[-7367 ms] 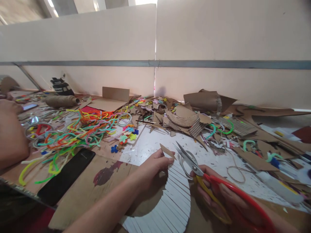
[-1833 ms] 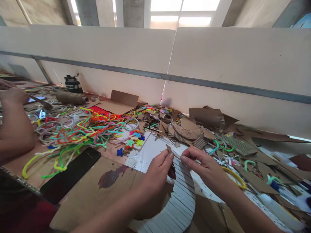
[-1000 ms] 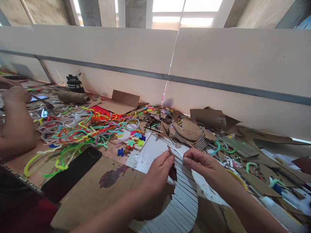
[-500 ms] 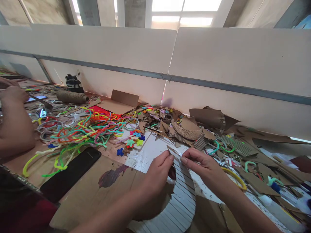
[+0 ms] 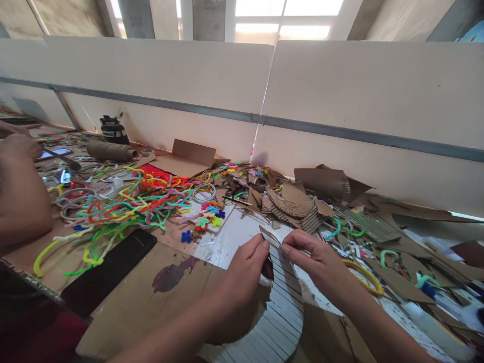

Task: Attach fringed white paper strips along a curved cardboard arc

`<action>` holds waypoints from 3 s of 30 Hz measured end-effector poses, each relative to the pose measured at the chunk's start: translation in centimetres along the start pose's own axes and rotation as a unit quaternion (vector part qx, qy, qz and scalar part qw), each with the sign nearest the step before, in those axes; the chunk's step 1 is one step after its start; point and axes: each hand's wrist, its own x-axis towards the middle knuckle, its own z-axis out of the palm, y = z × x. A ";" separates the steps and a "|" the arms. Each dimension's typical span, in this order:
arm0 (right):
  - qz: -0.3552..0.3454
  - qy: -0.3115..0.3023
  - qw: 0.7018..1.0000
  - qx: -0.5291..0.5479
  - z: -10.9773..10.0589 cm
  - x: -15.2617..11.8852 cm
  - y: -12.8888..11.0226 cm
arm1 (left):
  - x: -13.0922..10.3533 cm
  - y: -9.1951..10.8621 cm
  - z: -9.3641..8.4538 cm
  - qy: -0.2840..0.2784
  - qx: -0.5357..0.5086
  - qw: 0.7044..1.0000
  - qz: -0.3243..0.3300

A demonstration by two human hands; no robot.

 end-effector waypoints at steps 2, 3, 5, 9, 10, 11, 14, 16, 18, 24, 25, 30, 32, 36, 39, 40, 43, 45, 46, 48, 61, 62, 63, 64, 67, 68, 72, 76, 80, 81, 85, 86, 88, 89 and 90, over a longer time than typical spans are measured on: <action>0.001 0.001 1.000 -0.001 0.0 0.0 0.0 | 0.1 -0.1 0.0 0.003 -0.002 1.000 0.004; 0.001 0.001 1.000 -0.001 0.1 0.0 0.0 | 0.1 -0.2 0.1 0.003 -0.003 1.000 0.004; 0.000 0.001 1.000 -0.001 0.1 -0.1 0.0 | 0.2 -0.4 0.1 0.007 -0.005 1.000 0.007; -0.004 0.002 1.000 -0.001 0.1 -0.1 0.1 | 0.3 -0.7 0.2 0.017 -0.004 1.000 0.010; -0.004 0.001 1.000 -0.001 0.1 -0.1 0.1 | 0.3 -0.7 0.2 0.019 -0.003 1.000 0.009; -0.004 -0.001 1.000 -0.001 0.1 0.0 0.1 | 0.3 -0.7 0.2 0.020 -0.001 1.000 0.007; -0.001 -0.005 1.000 0.001 0.1 0.0 0.1 | 0.3 -0.7 0.2 0.023 0.002 1.000 0.010; 0.001 -0.007 1.000 0.003 0.1 0.0 0.1 | 0.3 -0.7 0.2 0.023 0.004 1.000 0.012; 0.004 -0.009 1.000 0.001 0.1 0.0 0.0 | 0.3 -0.6 0.2 0.022 0.004 1.000 0.010; 0.000 -0.010 1.000 0.006 0.2 -0.1 0.0 | 0.3 -0.4 0.1 0.021 0.009 1.000 0.014; -0.001 -0.009 1.000 0.006 0.2 -0.1 0.0 | 0.3 -0.4 0.1 0.022 0.011 1.000 0.017; 0.000 -0.005 1.000 -0.006 0.1 0.0 0.0 | 0.5 -0.6 0.1 0.028 0.020 0.999 0.022; 0.004 -0.006 1.000 -0.016 0.0 0.1 -0.1 | 0.6 -0.7 0.1 0.027 0.024 0.999 0.027; 0.016 -0.013 0.999 -0.032 -0.3 0.1 -0.2 | 0.5 -0.9 0.1 0.031 0.033 0.999 0.031; 0.020 -0.018 0.999 -0.041 -0.5 0.0 -0.3 | 0.4 -0.9 0.1 0.035 0.036 0.998 0.031; 0.020 -0.018 0.999 -0.044 -0.6 0.0 -0.3 | 0.4 -0.9 0.1 0.035 0.035 0.998 0.032; 0.030 -0.022 0.998 -0.052 -0.8 -0.2 -0.4 | 0.4 -1.0 0.2 0.033 0.031 0.998 0.035; 0.043 -0.030 0.997 -0.054 -0.9 -0.2 -0.5 | 0.4 -1.0 0.3 0.035 0.030 0.998 0.034; 0.049 -0.033 0.997 -0.057 -1.0 -0.2 -0.5 | 0.4 -0.9 0.3 0.035 0.030 0.998 0.034; 0.055 -0.037 0.995 -0.071 -1.1 -0.3 -0.6 | 0.4 -0.9 0.3 0.036 0.033 0.998 0.035; 0.071 -0.060 0.994 -0.059 -1.4 -0.3 -0.5 | 0.1 -0.7 0.5 0.034 0.019 0.999 0.032; 0.069 -0.059 0.994 -0.053 -1.4 -0.3 -0.5 | 0.1 -0.7 0.5 0.034 0.016 0.999 0.030; 0.067 -0.057 0.995 -0.046 -1.4 -0.3 -0.4 | 0.1 -0.8 0.5 0.033 0.014 0.999 0.029; 0.065 -0.054 0.996 -0.037 -1.3 -0.3 -0.3 | 0.1 -0.8 0.5 0.033 0.014 0.999 0.030; 0.066 -0.042 0.997 0.012 -1.3 -0.4 0.0 | 0.2 -0.6 0.4 0.042 0.015 0.999 0.028; 0.069 -0.040 0.996 0.031 -1.3 -0.3 0.1 | 0.2 -0.5 0.3 0.044 0.012 0.999 0.023; 0.088 -0.044 0.991 0.094 -1.3 -0.2 0.7 | 0.3 -0.1 0.2 0.051 0.000 0.999 0.009; 0.087 -0.058 0.984 0.141 -1.1 0.0 1.1 | 0.2 0.1 0.1 0.055 0.008 0.998 0.012; 0.104 -0.075 0.971 0.200 -0.8 0.1 1.5 | 0.2 0.1 0.0 0.065 0.014 0.998 0.017; 0.112 -0.072 0.969 0.209 -0.8 0.0 1.5 | 0.2 0.1 -0.1 0.066 0.015 0.998 0.018; 0.122 -0.057 0.969 0.209 -1.0 -0.1 0.8 | 0.4 0.0 -0.3 0.064 0.022 0.997 0.021; 0.123 -0.055 0.970 0.202 -1.1 -0.1 0.6 | 0.4 0.0 -0.3 0.064 0.022 0.998 0.020; 0.121 -0.050 0.974 0.185 -1.4 -0.3 0.2 | 0.4 0.0 -0.3 0.062 0.019 0.998 0.017; 0.120 -0.046 0.976 0.174 -1.5 -0.3 0.1 | 0.4 0.1 -0.3 0.060 0.016 0.998 0.015; 0.119 -0.044 0.978 0.163 -1.6 -0.4 0.0 | 0.3 0.1 -0.3 0.057 0.015 0.998 0.012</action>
